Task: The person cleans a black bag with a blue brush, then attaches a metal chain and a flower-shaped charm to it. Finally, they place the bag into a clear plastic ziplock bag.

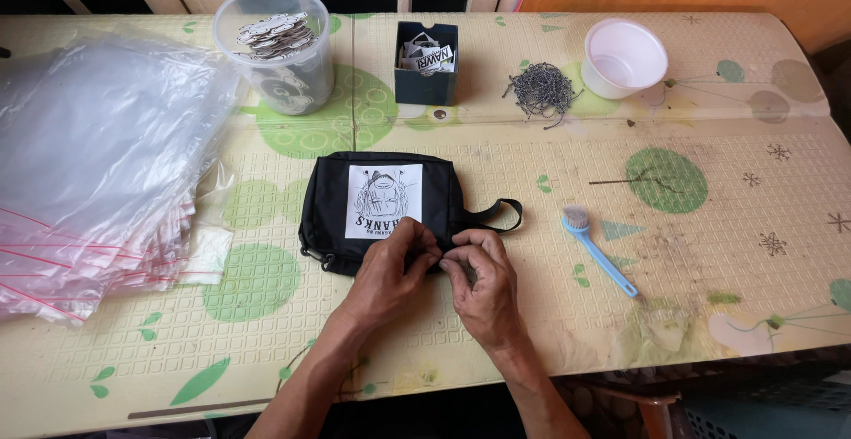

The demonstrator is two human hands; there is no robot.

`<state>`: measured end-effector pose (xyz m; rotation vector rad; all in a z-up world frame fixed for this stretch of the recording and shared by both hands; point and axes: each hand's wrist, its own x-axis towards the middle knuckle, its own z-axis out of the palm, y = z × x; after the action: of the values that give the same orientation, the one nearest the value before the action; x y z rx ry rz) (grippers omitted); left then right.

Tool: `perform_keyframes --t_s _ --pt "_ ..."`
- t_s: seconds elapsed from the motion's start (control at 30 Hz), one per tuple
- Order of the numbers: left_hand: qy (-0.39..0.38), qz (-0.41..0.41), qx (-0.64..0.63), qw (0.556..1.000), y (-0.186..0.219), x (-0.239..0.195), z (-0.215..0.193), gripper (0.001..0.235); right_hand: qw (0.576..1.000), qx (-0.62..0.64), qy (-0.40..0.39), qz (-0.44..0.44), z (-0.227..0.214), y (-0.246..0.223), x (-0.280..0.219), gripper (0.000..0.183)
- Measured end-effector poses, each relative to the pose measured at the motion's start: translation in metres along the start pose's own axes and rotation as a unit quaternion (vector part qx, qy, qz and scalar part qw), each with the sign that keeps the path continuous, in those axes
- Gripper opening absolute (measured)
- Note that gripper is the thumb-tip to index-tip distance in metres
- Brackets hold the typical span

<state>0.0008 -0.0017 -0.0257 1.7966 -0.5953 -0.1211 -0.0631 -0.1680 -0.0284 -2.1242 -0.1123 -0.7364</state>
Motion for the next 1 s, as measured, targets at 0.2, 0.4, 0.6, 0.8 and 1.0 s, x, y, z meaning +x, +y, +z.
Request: perform_keyframes --t_s 0.2,0.4,0.6,0.8,1.0 --pt "0.006 -0.024 0.048 0.999 0.0 -0.005 0.009 0.011 0.996 -0.066 0.028 -0.053 0.005 -0.006 -0.007 0.007" --pt "0.002 -0.028 0.089 0.996 0.0 -0.005 0.013 0.002 0.993 -0.072 -0.001 -0.095 -0.003 -0.016 -0.002 0.014" --pt "0.002 -0.027 0.082 0.996 0.003 -0.006 0.012 0.005 0.998 -0.047 -0.034 0.003 -0.001 -0.009 -0.01 0.029" --pt "0.001 -0.028 0.088 0.996 -0.008 -0.004 0.014 0.006 0.997 -0.031 -0.056 0.038 -0.003 -0.021 -0.004 0.018" --pt "0.007 -0.024 0.079 0.997 -0.005 -0.005 0.014 0.006 0.995 -0.082 -0.043 -0.035 -0.004 -0.018 0.0 0.021"
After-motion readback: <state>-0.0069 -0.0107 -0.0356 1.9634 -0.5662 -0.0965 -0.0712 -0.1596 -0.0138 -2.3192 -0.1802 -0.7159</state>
